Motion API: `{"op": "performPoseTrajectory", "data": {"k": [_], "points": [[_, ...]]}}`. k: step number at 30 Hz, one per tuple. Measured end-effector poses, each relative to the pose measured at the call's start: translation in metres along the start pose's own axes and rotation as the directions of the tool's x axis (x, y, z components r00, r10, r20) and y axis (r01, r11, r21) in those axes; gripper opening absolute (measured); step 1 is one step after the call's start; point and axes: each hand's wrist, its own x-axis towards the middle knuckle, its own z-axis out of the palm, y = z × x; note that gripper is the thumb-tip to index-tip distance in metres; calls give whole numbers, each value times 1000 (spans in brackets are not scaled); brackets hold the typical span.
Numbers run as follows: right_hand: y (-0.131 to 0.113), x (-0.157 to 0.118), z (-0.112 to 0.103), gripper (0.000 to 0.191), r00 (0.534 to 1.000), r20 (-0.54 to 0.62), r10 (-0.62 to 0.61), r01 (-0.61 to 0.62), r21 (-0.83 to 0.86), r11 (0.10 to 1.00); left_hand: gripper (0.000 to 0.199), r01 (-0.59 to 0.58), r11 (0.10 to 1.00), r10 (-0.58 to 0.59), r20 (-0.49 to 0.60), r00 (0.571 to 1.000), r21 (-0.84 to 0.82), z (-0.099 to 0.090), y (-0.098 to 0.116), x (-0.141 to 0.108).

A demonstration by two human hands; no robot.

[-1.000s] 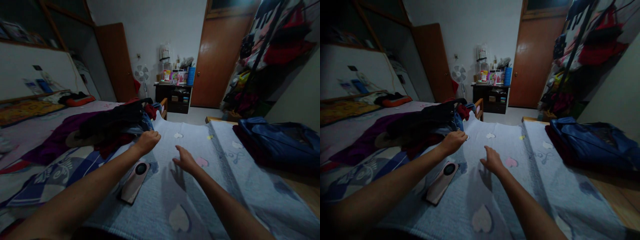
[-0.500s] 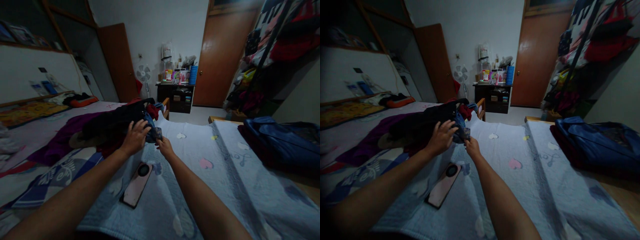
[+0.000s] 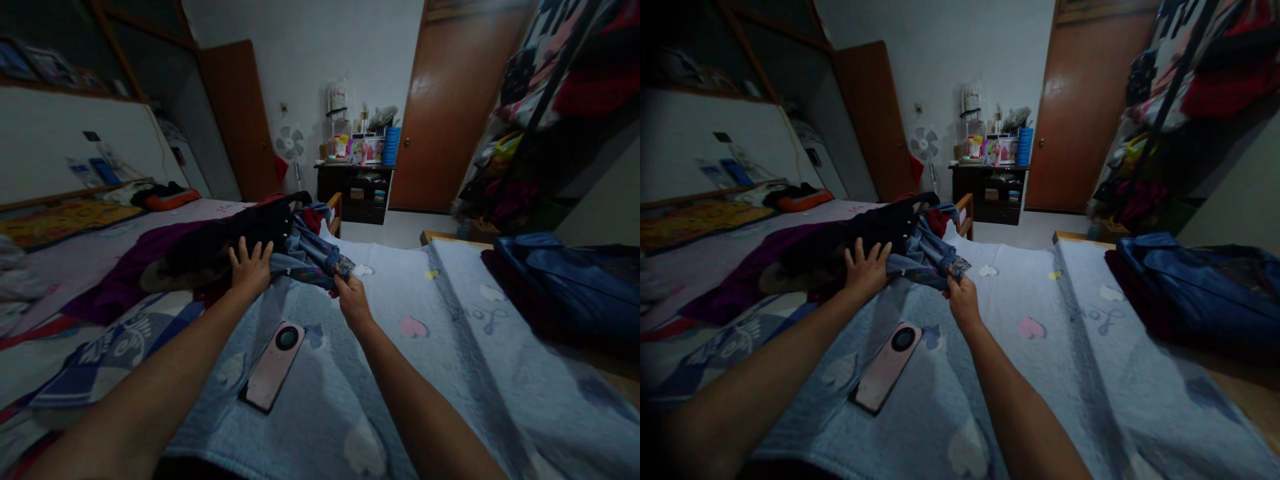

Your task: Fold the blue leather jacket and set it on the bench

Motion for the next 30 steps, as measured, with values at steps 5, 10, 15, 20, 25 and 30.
{"op": "performPoseTrajectory", "data": {"k": [5,10,15,20,25,30], "points": [[-26,-12,-18,29,997,10,-72,73,-65,995,77,31,999,-31,15,999,-31,-2,0,3],[-45,-22,-39,26,987,10,-158,158,-115,981,76,51,998,-50,20,999,-41,-4,0,1],[-55,-27,-55,24,982,-22,-188,183,-135,974,77,43,997,-43,2,999,-71,-4,-2,0],[-65,-29,-72,22,971,-77,-228,218,-119,969,80,64,995,-62,24,998,-79,-5,-2,1],[-83,-30,-105,19,943,-189,-274,254,-123,959,83,74,993,-72,23,997,-95,-4,-4,2],[-96,-37,-162,19,891,-333,-309,292,-102,951,78,90,991,-86,44,995,-95,2,-6,3]]}}
